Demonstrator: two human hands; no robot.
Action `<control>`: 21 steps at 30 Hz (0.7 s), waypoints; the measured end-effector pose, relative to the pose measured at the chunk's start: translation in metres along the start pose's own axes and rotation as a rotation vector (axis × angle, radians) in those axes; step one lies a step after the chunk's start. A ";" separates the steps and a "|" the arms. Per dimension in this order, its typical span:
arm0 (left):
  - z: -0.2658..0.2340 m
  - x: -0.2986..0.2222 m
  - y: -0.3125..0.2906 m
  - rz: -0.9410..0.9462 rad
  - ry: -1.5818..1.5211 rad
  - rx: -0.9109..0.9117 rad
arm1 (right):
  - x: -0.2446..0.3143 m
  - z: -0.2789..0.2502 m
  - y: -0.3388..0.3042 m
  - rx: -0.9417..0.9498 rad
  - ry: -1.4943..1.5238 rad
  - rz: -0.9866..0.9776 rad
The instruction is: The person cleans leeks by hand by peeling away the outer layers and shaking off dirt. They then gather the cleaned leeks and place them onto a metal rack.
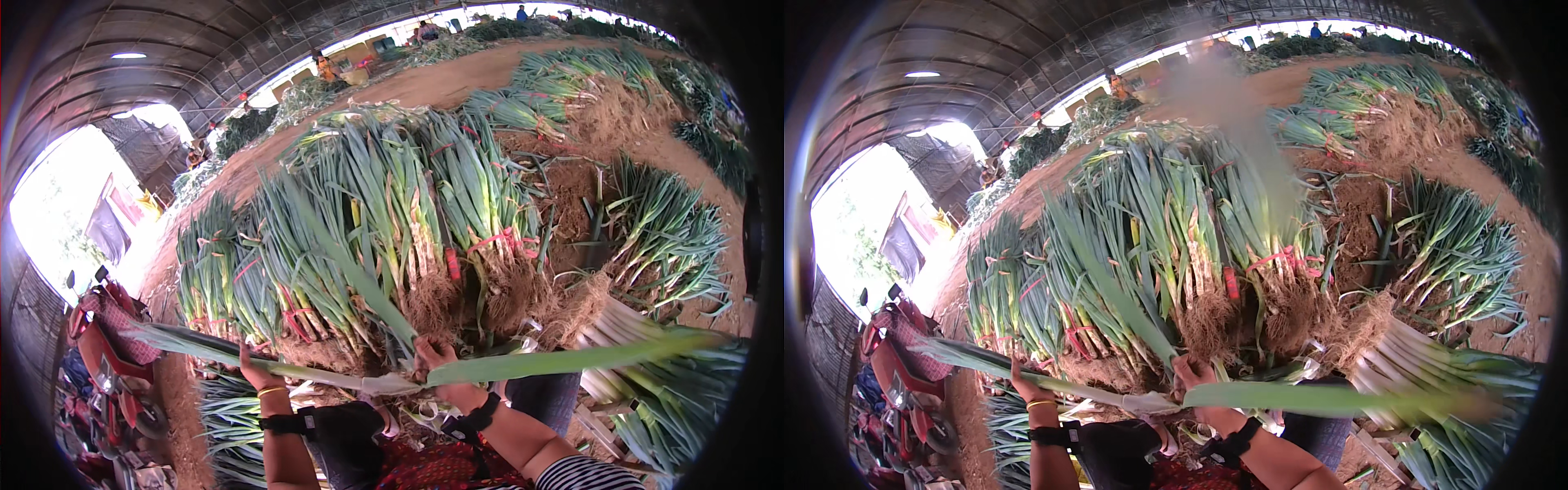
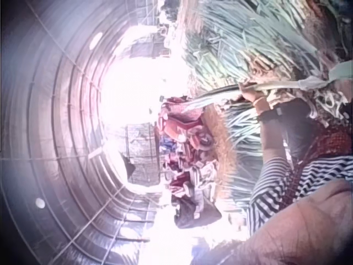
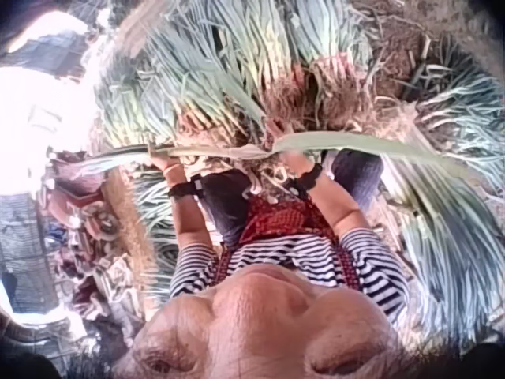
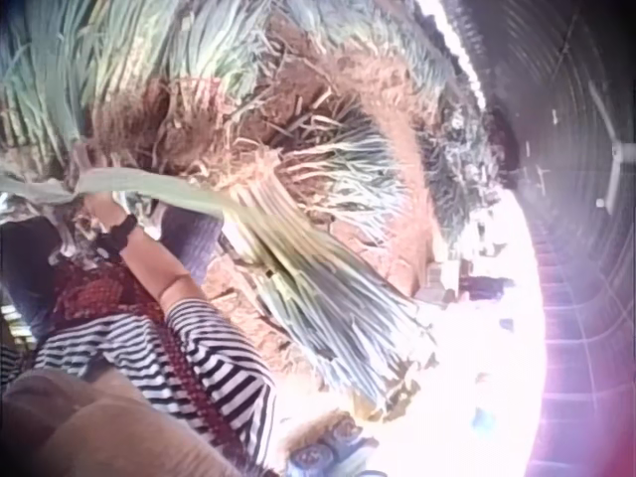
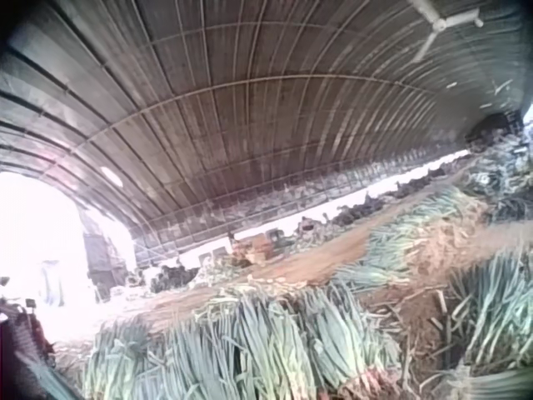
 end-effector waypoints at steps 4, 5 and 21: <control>-0.010 -0.004 0.024 -0.011 0.058 -0.052 | -0.005 -0.020 -0.006 0.009 -0.043 0.153; -0.018 0.002 0.042 -0.018 0.019 0.011 | -0.006 -0.024 -0.009 0.006 -0.047 0.155; 0.006 0.019 0.020 -0.078 0.040 0.122 | -0.009 -0.007 -0.028 0.373 -1.721 -0.123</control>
Point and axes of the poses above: each hand's wrist, its own y-axis towards the middle knuckle, its own z-axis out of the palm, x = y × z, the point moved 2 cm from there along y, towards the middle knuckle, and after that the axes turned 7 degrees about z, right-handed, at the moved point
